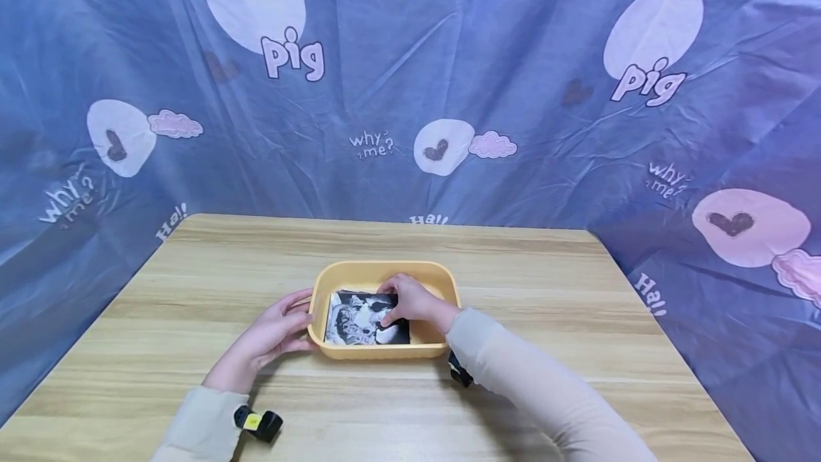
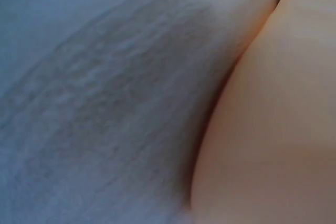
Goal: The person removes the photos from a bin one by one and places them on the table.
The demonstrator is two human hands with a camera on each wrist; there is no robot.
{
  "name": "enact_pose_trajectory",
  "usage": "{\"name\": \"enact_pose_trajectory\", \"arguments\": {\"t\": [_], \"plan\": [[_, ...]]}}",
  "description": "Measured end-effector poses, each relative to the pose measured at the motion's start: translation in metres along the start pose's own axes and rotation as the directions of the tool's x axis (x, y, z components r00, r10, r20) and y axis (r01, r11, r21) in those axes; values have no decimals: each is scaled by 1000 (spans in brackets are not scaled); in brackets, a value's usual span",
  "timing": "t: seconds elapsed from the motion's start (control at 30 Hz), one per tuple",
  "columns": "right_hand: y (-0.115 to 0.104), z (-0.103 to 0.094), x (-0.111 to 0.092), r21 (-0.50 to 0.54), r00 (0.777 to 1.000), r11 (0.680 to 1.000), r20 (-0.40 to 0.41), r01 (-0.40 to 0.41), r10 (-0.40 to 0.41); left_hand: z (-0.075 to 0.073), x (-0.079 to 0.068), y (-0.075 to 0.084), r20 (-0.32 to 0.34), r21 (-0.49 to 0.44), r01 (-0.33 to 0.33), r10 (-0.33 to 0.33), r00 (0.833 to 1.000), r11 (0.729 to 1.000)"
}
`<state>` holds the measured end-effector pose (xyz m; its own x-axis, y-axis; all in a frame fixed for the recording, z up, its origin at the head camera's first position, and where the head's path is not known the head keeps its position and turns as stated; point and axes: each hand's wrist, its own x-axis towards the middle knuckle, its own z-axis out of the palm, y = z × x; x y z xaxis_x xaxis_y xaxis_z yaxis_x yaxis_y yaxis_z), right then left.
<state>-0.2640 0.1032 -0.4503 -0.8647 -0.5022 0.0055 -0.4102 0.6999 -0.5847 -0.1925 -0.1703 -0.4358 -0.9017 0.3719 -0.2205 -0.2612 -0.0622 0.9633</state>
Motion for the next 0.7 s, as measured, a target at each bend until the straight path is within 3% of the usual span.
{"name": "enact_pose_trajectory", "arguments": {"t": [0.17,0.4,0.7], "plan": [[-14,-3,-3,-15,999,999,1,-47,47,-1,-2,1,-12,3,4,-4,1000,1000],[-15,-5,-7,-39,999,999,-35,-2,1,1,-2,1,-12,7,3,-2,1000,1000],[-13,-6,-5,-50,997,999,-75,-1,-3,2,-2,1,2,1,-1,1,1000,1000]]}}
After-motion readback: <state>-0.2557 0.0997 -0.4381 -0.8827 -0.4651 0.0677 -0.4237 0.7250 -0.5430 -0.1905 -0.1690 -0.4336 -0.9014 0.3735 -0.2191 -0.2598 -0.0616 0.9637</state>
